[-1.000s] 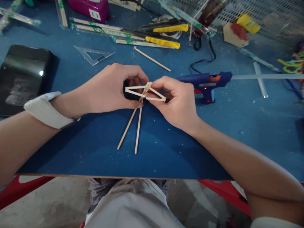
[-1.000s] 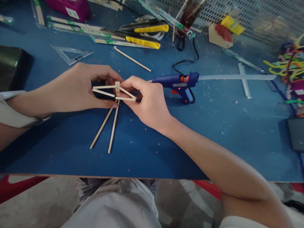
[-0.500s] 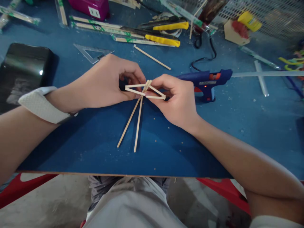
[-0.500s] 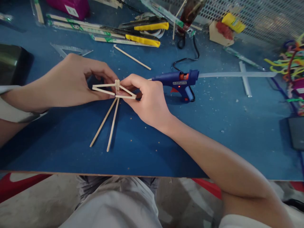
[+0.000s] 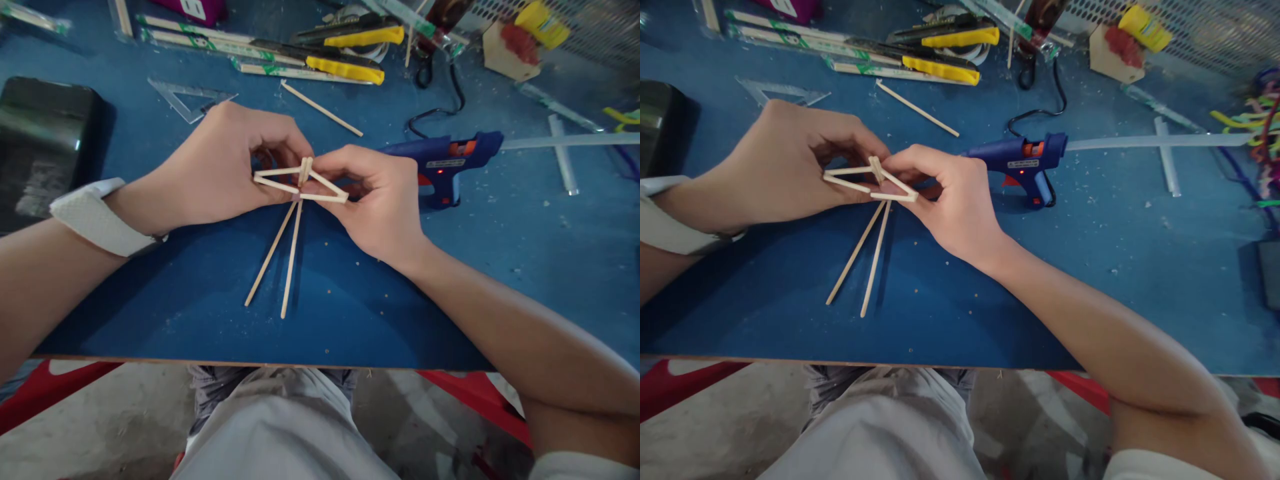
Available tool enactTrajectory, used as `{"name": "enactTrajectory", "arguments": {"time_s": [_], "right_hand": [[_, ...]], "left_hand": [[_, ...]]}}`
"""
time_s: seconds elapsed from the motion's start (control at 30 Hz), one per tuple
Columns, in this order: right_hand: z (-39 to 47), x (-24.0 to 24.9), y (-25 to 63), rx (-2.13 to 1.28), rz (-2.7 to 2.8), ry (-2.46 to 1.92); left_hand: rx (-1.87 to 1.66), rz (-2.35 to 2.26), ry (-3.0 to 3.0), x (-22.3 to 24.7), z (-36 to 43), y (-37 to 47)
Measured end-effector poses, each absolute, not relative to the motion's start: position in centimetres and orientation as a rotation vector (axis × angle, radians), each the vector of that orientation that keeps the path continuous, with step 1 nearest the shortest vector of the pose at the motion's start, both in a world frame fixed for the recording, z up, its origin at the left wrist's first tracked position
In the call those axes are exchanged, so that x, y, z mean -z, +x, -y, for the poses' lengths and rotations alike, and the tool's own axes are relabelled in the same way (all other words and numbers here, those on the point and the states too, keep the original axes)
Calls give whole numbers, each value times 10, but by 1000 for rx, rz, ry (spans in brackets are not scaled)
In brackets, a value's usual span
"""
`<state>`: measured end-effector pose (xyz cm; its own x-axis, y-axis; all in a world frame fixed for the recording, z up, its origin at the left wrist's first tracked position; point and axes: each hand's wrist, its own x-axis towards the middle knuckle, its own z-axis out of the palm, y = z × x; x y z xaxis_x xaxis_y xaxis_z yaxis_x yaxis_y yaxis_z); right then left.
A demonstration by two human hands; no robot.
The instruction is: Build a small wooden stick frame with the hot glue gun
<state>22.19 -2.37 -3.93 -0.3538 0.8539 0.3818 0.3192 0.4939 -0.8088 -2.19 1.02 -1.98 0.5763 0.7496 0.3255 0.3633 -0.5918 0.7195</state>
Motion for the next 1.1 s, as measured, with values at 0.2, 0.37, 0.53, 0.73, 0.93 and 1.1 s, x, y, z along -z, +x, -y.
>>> {"name": "enactTrajectory", "arguments": {"time_s": [0.2,0.37,0.53,0.73,0.93,1.1], "right_hand": [[27,35,224,-887,1797,-1040],[26,32,224,-962,1823,-1036],[26,34,225,-1024,1855,-989],[27,34,226,-1094,1768,-999],[26,36,226,-1047,1750,-916],[26,35,227,-1045,1738,-923]], "left_hand": [[-987,-853,2016,23,-18,-25],[-1021,-777,2014,20,-14,-23],[-1036,-770,2005,17,-10,-20],[-1174,-786,2054,14,-9,-18],[-1137,-712,2003,14,-9,-20],[-1191,-656,2010,17,-10,-19]]}}
